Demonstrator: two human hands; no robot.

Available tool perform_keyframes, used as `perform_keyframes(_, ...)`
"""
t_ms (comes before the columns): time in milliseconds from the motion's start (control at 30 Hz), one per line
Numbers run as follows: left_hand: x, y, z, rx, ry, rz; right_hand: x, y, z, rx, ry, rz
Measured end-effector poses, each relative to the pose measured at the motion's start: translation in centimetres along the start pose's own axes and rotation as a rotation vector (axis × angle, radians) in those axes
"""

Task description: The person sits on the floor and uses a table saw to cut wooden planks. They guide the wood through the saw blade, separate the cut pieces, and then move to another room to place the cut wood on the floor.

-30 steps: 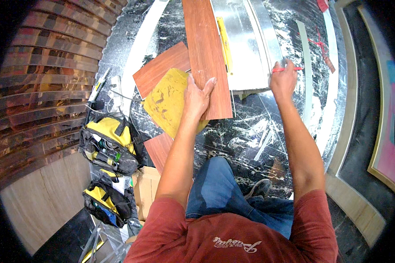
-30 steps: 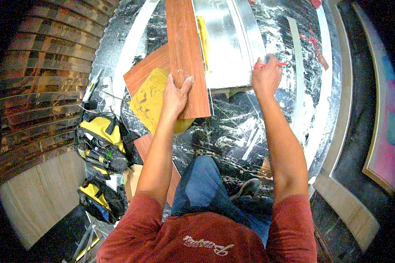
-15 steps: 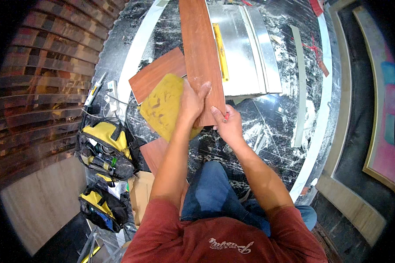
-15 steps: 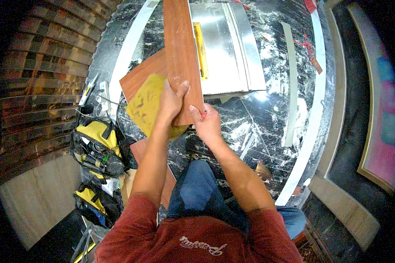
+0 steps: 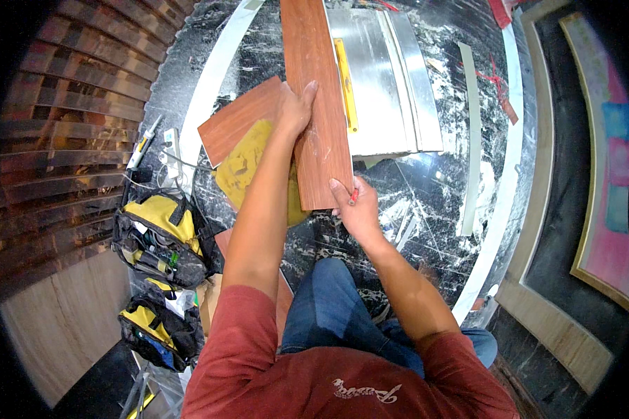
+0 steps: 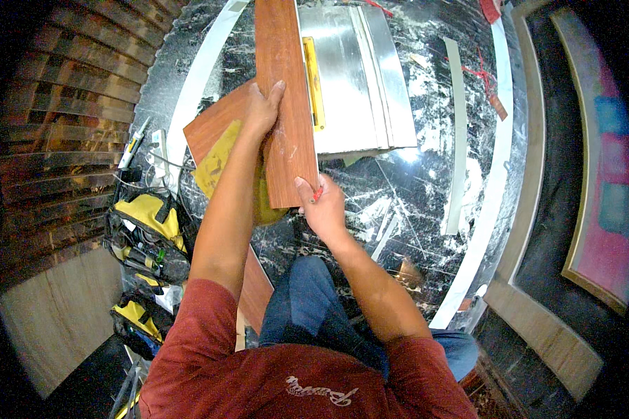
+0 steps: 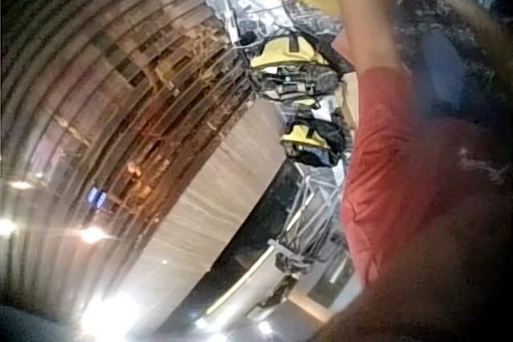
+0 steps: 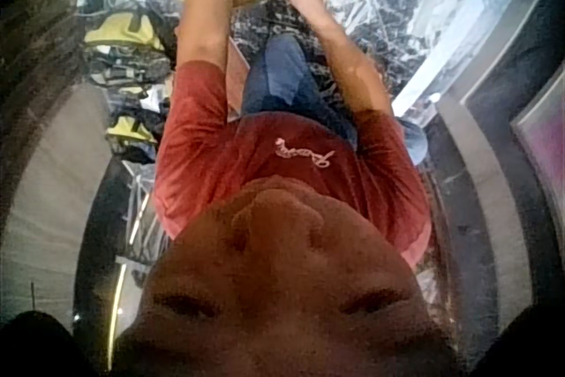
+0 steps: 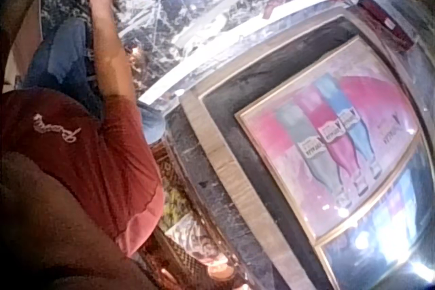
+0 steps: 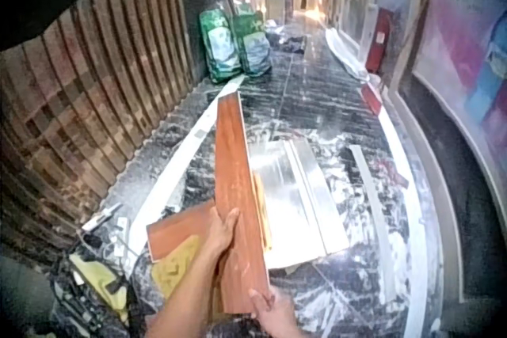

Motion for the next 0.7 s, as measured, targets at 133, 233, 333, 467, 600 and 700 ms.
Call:
perform_keyframes(133,-0.3,0.6,0.8,-0.037,-0.013,-0.008,-0.2,0.6,0.2,0.024,-0.006,0.031)
perform_keyframes(233,-0.4,0.9,1.2,-0.038,-0.016,-0.017,-0.1,0.0,0.7,0.025,-0.019,0.023)
perform_keyframes(333,-0.4,1.1,1.6,-0.049,-0.021,-0.012,0.0,-0.5,1.2,0.028,-0.027,-0.026)
perform_keyframes(467,-0.4,0.8,2.0,-0.041,-0.014,0.002,0.0,-0.5,1.9,0.049,-0.043,0.034)
perform_keyframes(600,-0.4,1.1,2.8,-0.046,-0.026,-0.039,0.0,1.0,2.1,0.031,-0.033,0.027)
perform_keyframes(700,-0.3,1.8,3.8,-0.094,-0.020,-0.043,0.1,1.2,2.6,0.030,-0.035,-0.003)
Point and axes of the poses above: each hand's wrist, its own z-axis away from the middle knuckle, its own x-axis out of the palm, y = z × x, the point moved 3 cm from there along -z, towards the middle knuckle, and after that the axes turned 13 degrees about -y, right-handed, at the moved point
